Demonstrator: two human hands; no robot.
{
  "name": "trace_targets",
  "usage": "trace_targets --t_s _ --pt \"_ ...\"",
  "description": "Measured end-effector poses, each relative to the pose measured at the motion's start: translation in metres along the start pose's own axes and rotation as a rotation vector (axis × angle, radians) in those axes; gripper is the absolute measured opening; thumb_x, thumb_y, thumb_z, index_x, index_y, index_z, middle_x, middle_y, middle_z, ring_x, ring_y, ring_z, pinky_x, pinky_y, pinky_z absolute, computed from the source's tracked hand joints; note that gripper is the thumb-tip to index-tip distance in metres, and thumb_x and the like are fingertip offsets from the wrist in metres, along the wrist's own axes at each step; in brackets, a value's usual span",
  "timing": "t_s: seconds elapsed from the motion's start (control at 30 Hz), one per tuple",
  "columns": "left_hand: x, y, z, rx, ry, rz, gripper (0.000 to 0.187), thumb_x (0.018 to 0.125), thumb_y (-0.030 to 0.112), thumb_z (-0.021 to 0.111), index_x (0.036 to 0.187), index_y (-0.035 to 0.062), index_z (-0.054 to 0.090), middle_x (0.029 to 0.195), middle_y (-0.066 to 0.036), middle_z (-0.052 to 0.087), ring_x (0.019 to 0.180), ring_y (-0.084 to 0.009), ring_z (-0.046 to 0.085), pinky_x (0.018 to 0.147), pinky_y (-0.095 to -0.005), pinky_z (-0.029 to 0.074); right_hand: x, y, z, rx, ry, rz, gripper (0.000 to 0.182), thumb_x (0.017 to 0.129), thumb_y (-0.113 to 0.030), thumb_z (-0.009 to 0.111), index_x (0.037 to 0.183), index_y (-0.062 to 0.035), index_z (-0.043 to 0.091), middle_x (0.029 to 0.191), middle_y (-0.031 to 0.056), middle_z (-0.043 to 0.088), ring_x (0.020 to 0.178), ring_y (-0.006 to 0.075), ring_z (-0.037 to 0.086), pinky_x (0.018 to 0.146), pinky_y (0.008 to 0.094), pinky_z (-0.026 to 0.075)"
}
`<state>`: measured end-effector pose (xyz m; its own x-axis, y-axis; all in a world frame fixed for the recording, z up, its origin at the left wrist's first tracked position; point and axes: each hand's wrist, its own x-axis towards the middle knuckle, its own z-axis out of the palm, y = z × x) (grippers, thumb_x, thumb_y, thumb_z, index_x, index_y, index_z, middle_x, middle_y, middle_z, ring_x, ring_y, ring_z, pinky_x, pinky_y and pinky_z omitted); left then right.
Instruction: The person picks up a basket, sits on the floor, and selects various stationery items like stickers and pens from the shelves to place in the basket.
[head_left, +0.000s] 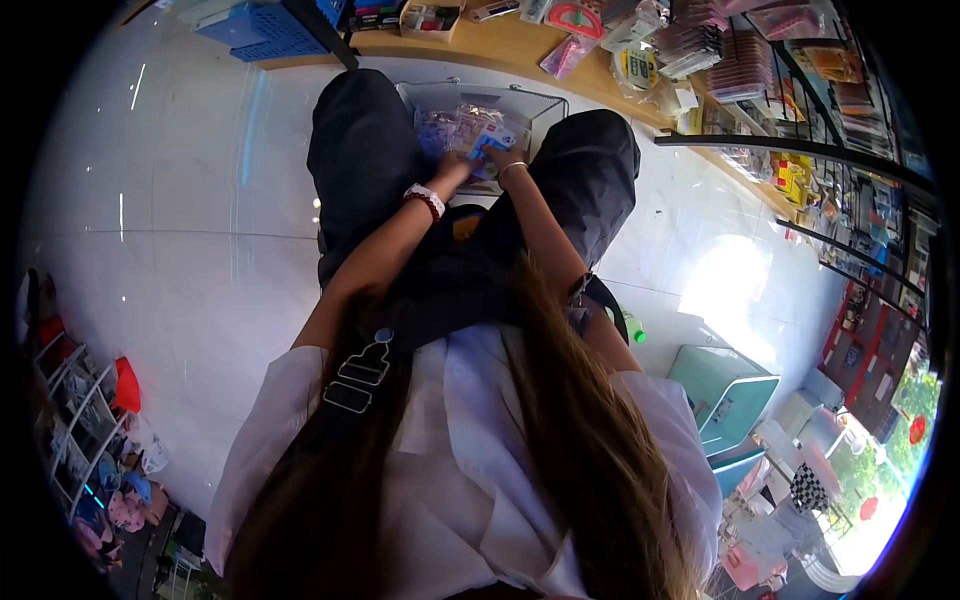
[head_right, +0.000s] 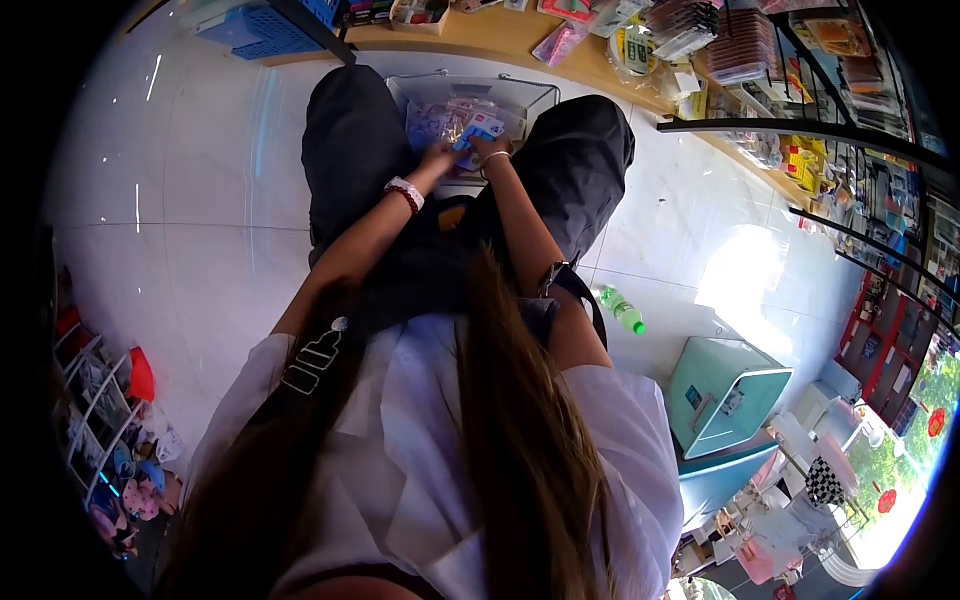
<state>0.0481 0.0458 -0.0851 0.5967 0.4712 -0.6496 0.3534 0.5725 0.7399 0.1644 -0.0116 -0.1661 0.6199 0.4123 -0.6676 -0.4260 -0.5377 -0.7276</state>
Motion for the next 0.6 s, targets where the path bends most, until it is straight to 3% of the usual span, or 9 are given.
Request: trace_targets --t_s 0.13,0.2,0.33,0.4,0.43,0.5,0.53,0.57,0.6 --pt "0.003 -0.01 -0.001 0.106 0.271 -0.007 0.015 0.071 0.009 0.062 0.079 -0.0017 0.055 0.073 -0.012 0.057 0.063 -0.0181 0.057 0.048 -0.0306 0.047 -0.003 0.014 0.005 -0.344 -0.097 0.008 0.024 0.077 -0.023 0.055 0.093 -0.0049 0.056 0.081 0.0151 0.059 0.073 0.0268 0.058 0.062 0.0366 0.045" --pt "0.011 -0.012 -0.004 0.337 0.405 -0.033 0.023 0.07 0.005 0.058 0.089 -0.0067 0.055 0.086 -0.018 0.06 0.078 -0.028 0.06 0.064 -0.0361 0.048 -0.001 0.017 0.01 -0.496 -0.187 0.02 0.025 0.079 -0.027 0.051 0.095 -0.0072 0.055 0.081 0.0168 0.059 0.073 0.0288 0.058 0.062 0.0381 0.045" --pt "0.037 -0.038 -0.017 0.688 0.302 -0.018 0.026 0.069 0.006 0.056 0.092 -0.0068 0.054 0.086 -0.023 0.059 0.081 -0.0345 0.058 0.071 -0.039 0.046 0.042 0.056 0.018 -0.256 -0.078 0.031 0.03 0.076 -0.026 0.053 0.096 -0.0033 0.054 0.087 0.0167 0.059 0.08 0.027 0.057 0.069 0.0378 0.044" --pt "0.029 -0.038 -0.006 0.901 0.383 0.297 0.03 0.069 0.006 0.055 0.097 -0.0058 0.052 0.091 -0.024 0.057 0.087 -0.0367 0.055 0.078 -0.0397 0.043 -0.021 -0.004 0.002 -0.284 -0.1 -0.05 0.036 0.072 -0.025 0.057 0.099 -0.0017 0.054 0.094 0.0173 0.058 0.086 0.0279 0.056 0.073 0.0385 0.044" --pt "-0.012 0.011 0.026 0.838 0.406 0.655 0.035 0.07 0.009 0.055 0.101 -0.0051 0.05 0.099 -0.023 0.054 0.096 -0.0355 0.05 0.086 -0.0395 0.039 -0.059 -0.037 -0.004 -0.284 -0.103 -0.096 0.04 0.069 -0.024 0.06 0.101 -0.0009 0.053 0.097 0.0176 0.058 0.089 0.0284 0.056 0.075 0.0388 0.044" --pt "-0.039 0.045 0.051 0.546 0.17 0.726 0.038 0.073 0.015 0.059 0.106 -0.0029 0.05 0.107 -0.021 0.051 0.104 -0.0332 0.047 0.089 -0.0372 0.037 -0.058 -0.011 0.001 -0.398 -0.106 -0.049 0.041 0.069 -0.025 0.06 0.102 -0.0012 0.053 0.098 0.0177 0.057 0.091 0.0288 0.056 0.076 0.0387 0.044" --pt "-0.12 0.13 0.092 0.281 -0.489 0.526 0.046 0.078 0.022 0.061 0.115 0.0007 0.046 0.12 -0.015 0.047 0.115 -0.0256 0.042 0.097 -0.0339 0.031 -0.046 -0.006 0.0 -0.457 -0.08 -0.03 0.042 0.068 -0.025 0.06 0.102 -0.0014 0.053 0.099 0.0178 0.057 0.092 0.029 0.055 0.077 0.0386 0.044" --pt "-0.134 0.142 0.107 0.494 -0.766 0.773 0.05 0.08 0.029 0.059 0.119 0.0017 0.044 0.123 -0.014 0.045 0.12 -0.0256 0.036 0.1 -0.0335 0.026 -0.044 -0.009 0.006 -0.511 -0.072 -0.013 0.042 0.068 -0.025 0.06 0.103 -0.0015 0.053 0.1 0.0178 0.057 0.093 0.0292 0.055 0.078 0.0385 0.044" --pt "-0.143 0.152 0.109 0.42 -0.83 0.668 0.051 0.079 0.028 0.058 0.12 0.0013 0.043 0.125 -0.014 0.043 0.124 -0.0306 0.027 0.101 -0.0343 0.023 -0.048 0.006 0.018 -0.536 -0.085 0.001 0.043 0.068 -0.025 0.061 0.103 -0.0017 0.053 0.101 0.0179 0.057 0.093 0.0294 0.055 0.079 0.0384 0.044"
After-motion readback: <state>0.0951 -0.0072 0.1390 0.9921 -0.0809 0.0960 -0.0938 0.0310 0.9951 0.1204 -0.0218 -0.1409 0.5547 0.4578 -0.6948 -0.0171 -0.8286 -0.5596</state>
